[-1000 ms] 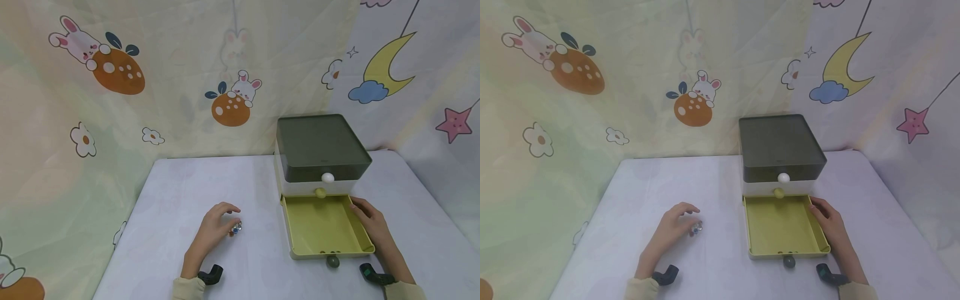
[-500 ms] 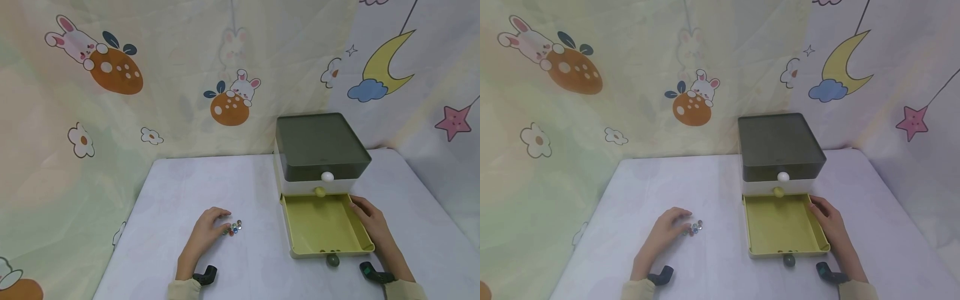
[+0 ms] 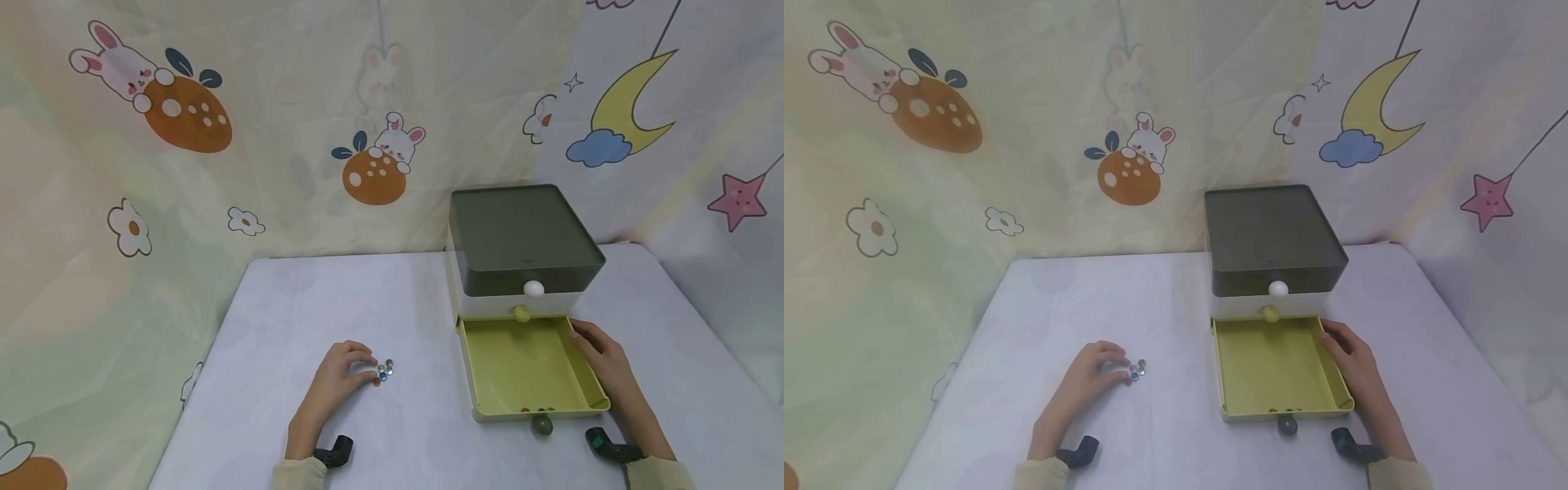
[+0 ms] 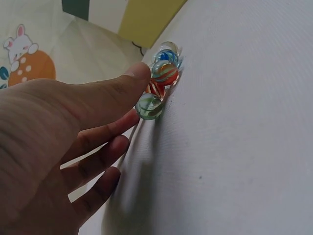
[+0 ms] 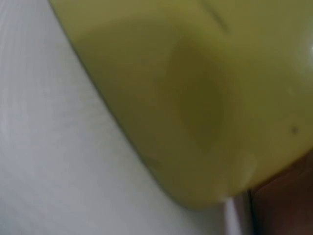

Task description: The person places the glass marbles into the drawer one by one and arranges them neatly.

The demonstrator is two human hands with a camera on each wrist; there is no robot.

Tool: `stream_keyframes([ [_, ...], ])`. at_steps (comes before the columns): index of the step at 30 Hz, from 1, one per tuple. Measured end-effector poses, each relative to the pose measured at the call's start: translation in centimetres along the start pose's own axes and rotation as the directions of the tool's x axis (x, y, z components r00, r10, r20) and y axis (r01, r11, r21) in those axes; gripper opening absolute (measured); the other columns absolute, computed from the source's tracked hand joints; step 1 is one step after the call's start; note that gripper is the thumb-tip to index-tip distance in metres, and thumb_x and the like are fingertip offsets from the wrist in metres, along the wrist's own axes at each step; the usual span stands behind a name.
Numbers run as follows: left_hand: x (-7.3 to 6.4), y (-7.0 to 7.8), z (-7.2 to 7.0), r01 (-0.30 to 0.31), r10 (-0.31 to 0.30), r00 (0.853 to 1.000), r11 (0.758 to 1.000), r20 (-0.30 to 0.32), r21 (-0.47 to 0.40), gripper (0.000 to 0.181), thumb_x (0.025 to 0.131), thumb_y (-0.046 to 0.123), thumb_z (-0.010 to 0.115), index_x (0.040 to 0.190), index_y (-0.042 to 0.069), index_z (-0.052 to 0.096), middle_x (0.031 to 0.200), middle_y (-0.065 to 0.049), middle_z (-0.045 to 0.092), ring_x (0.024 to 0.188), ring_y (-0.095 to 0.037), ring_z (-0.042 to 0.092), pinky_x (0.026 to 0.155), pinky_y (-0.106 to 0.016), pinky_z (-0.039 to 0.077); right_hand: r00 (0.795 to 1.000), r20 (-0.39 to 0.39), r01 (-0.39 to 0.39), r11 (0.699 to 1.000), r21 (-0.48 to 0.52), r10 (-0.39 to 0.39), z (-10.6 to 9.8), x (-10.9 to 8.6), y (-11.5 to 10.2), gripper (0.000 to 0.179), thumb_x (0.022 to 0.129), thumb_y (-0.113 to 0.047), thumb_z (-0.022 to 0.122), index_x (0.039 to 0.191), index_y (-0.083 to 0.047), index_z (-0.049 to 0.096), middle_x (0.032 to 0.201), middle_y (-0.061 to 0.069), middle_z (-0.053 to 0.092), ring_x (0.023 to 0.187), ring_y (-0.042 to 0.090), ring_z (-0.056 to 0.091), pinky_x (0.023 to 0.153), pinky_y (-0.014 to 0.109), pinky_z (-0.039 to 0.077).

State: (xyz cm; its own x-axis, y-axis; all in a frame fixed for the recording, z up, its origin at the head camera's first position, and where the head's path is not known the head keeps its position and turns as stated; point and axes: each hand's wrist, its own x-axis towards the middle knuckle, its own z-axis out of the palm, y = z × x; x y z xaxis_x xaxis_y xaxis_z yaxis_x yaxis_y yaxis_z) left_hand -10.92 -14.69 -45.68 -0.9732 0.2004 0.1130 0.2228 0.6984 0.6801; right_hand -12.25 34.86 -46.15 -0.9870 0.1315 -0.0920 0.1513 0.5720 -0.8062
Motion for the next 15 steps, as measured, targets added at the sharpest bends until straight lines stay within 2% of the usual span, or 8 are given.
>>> stream_keyframes([
  [2, -0.02, 0.03, 0.02, -0.002, 0.002, 1.0, 1.0, 0.004, 0.002, 0.014, 0.081, 0.018, 0.089, 0.091, 0.023, 0.081, 0.116, 0.008, 0.07, 0.114, -0.017, 0.058, 0.102, -0.043, 0.049, 1.0, 0.004, -0.011, 1.0, -0.004, 0.011, 0.02, 0.03, -0.06, 0.065, 0.11, -0.051, 0.044, 0.157, -0.007, 0.042, 0.16, 0.026, 0.043, 0.144, 0.046, 0.039, 0.112, 0.063, 0.038],
  [4, -0.06, 0.07, 0.01, -0.008, 0.008, 1.0, 1.0, 0.009, 0.004, 0.012, 0.082, 0.018, 0.089, 0.088, 0.024, 0.08, 0.117, 0.006, 0.07, 0.114, -0.018, 0.058, 0.102, -0.045, 0.049, 1.0, 0.005, -0.009, 1.0, 0.002, 0.009, 0.01, 0.03, -0.04, 0.065, 0.11, -0.051, 0.044, 0.157, -0.006, 0.042, 0.16, 0.027, 0.043, 0.144, 0.046, 0.039, 0.113, 0.065, 0.037],
  [13, -0.16, -0.07, 0.09, -0.019, 0.018, 1.0, 0.999, 0.012, 0.035, 0.008, 0.085, 0.019, 0.086, 0.084, 0.023, 0.08, 0.12, 0.003, 0.07, 0.117, -0.019, 0.057, 0.102, -0.046, 0.049, 1.0, 0.005, -0.017, 1.0, -0.004, 0.017, 0.02, -0.05, -0.33, 0.066, 0.11, -0.052, 0.043, 0.157, -0.007, 0.042, 0.161, 0.026, 0.043, 0.145, 0.047, 0.039, 0.112, 0.059, 0.041],
  [15, -0.15, -0.11, 0.17, -0.02, 0.02, 1.0, 0.999, 0.002, 0.036, 0.008, 0.084, 0.018, 0.087, 0.084, 0.022, 0.08, 0.119, 0.003, 0.07, 0.116, -0.019, 0.058, 0.102, -0.045, 0.049, 1.0, 0.002, -0.015, 1.0, -0.01, 0.015, -0.02, -0.05, -0.46, 0.066, 0.11, -0.053, 0.043, 0.157, -0.008, 0.042, 0.161, 0.026, 0.043, 0.145, 0.047, 0.039, 0.111, 0.052, 0.043],
])
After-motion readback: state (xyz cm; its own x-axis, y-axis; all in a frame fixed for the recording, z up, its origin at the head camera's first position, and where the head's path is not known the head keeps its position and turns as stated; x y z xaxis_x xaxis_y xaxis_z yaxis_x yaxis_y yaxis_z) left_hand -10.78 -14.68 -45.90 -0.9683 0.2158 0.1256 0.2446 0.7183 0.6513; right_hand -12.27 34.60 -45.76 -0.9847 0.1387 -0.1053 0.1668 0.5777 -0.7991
